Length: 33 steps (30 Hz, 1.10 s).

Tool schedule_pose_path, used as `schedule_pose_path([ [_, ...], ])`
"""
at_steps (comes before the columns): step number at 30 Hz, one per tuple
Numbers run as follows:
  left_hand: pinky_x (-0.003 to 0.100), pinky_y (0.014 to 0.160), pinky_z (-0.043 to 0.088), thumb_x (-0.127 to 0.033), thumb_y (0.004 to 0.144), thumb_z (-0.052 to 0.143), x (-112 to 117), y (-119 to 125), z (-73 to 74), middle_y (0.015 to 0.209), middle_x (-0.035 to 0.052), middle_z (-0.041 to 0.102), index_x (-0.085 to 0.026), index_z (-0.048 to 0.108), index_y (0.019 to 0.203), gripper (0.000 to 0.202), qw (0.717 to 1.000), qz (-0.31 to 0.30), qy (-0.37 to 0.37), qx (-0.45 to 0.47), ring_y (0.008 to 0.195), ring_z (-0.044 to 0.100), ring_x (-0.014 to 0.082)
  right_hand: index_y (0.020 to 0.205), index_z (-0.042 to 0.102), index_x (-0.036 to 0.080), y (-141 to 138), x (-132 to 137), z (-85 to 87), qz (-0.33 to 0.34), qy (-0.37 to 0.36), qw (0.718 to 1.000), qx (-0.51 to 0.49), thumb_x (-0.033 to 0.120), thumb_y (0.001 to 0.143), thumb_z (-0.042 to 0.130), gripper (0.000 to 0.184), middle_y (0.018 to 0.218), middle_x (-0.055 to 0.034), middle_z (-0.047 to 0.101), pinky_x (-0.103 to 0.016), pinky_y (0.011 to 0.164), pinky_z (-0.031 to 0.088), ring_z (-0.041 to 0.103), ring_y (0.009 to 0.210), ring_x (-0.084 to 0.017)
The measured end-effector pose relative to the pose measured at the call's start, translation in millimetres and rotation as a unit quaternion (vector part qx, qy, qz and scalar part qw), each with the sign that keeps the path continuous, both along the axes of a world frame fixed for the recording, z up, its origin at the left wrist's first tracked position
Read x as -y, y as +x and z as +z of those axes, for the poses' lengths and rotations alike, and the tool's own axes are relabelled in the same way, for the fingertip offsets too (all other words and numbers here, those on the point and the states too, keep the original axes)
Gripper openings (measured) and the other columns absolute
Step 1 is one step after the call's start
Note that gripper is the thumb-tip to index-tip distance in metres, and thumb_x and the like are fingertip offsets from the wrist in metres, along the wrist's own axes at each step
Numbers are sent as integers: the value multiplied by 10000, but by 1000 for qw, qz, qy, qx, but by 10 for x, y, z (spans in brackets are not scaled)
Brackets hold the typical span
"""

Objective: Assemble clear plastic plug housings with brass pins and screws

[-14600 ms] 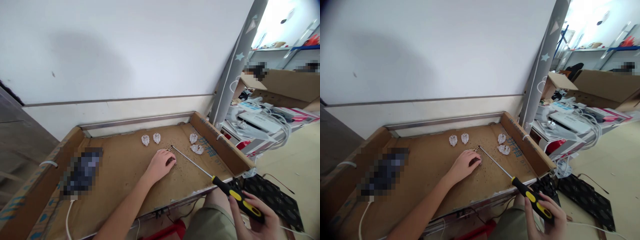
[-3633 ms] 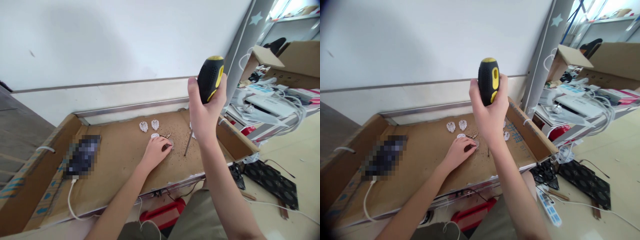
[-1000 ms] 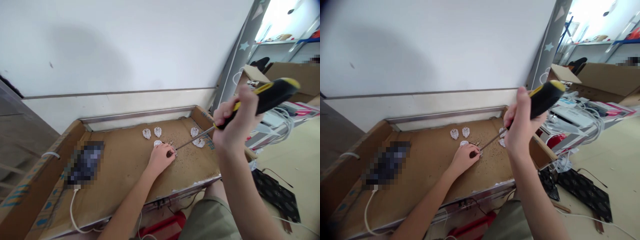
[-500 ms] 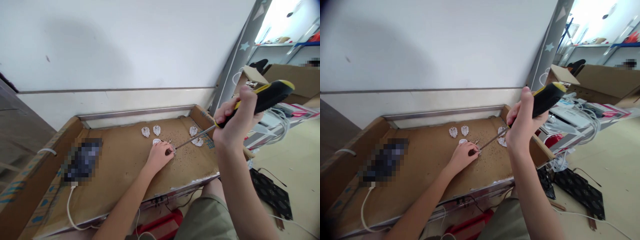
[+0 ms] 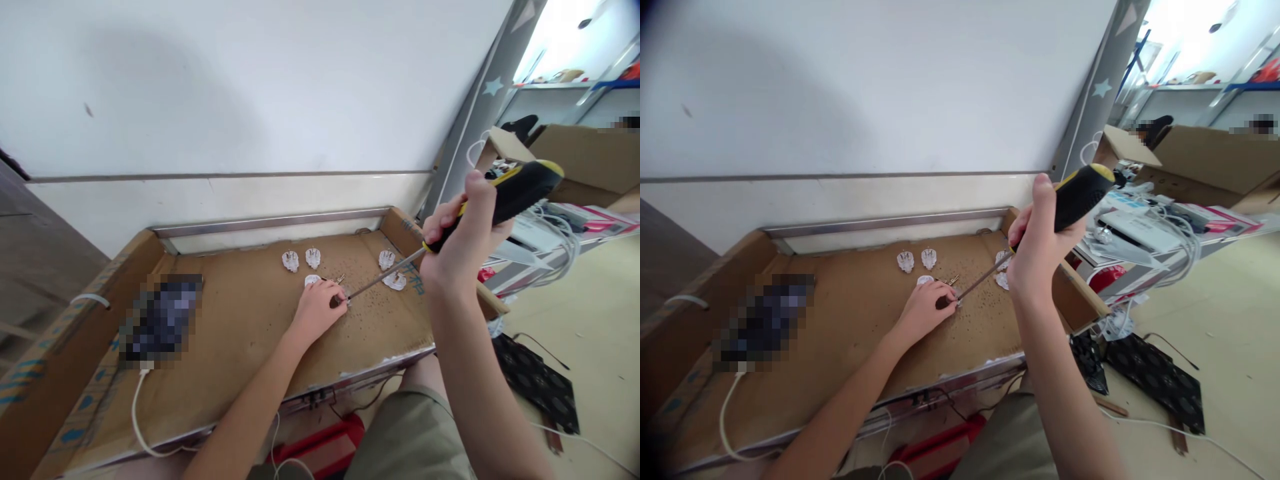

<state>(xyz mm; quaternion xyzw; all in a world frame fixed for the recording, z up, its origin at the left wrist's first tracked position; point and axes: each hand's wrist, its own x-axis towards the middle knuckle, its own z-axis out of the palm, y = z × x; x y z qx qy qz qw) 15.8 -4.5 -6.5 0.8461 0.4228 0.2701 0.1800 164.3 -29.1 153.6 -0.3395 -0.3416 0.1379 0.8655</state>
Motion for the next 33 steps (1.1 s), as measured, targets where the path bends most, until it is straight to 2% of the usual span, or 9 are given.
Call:
schedule_pose_path([
  [10,354,857,367,-177,747,580,2,2,2,903,-33,673,-212,578,692,65,1000,1,5,3,907,564,176,785,395,239,-179,-16,38,-37,25,999,1,474,759,560,289,491,63,307,-236,298,181,273,346,-72],
  [14,357,862,363,-187,748,582,-7,-3,-28,914,-33,667,-213,576,703,53,1000,0,7,6,901,563,175,848,375,229,-303,-5,46,39,32,996,71,488,846,392,260,593,37,400,-213,339,267,359,415,-68],
  [18,351,862,356,-185,747,581,-4,-4,-34,921,-36,665,-211,574,701,54,1000,0,6,6,913,566,172,878,350,222,-216,-38,99,112,14,972,204,433,785,564,314,804,13,518,-241,506,446,535,585,-81],
  [21,341,854,355,-189,747,584,3,0,-20,909,-41,665,-210,571,694,58,1000,2,1,7,907,568,168,945,323,258,-92,-33,185,169,-27,945,278,380,737,644,401,789,40,523,-246,489,447,543,569,-90],
  [23,338,860,353,-192,748,585,8,2,-10,905,-39,666,-209,572,697,56,1000,5,0,7,908,567,166,989,356,284,-38,-14,241,145,-43,933,327,392,736,648,401,731,50,497,-238,449,414,488,511,-80],
  [25,337,869,351,-189,751,583,13,4,-4,908,-36,668,-208,576,702,54,1000,6,0,6,915,564,167,1019,408,289,-12,12,286,137,-44,929,341,474,759,598,372,686,38,473,-243,440,404,458,498,-85],
  [27,340,872,353,-189,757,578,16,5,-4,911,-34,669,-210,581,707,54,1000,5,1,2,921,559,171,1027,446,270,1,51,328,203,-51,924,320,562,815,464,361,687,14,476,-268,475,432,493,536,-110],
  [31,345,879,356,-202,764,580,19,6,-10,915,-28,666,-213,588,712,53,1000,1,3,-4,921,551,178,916,487,208,38,138,411,306,-64,900,303,407,876,449,207,975,-35,552,-319,749,499,595,803,-135],
  [33,345,889,354,-201,762,584,21,8,-7,919,-27,665,-211,585,708,54,1000,2,1,-2,922,551,177,855,450,205,48,126,427,307,-52,896,318,351,836,536,171,914,-22,570,-323,714,507,596,751,-132],
])
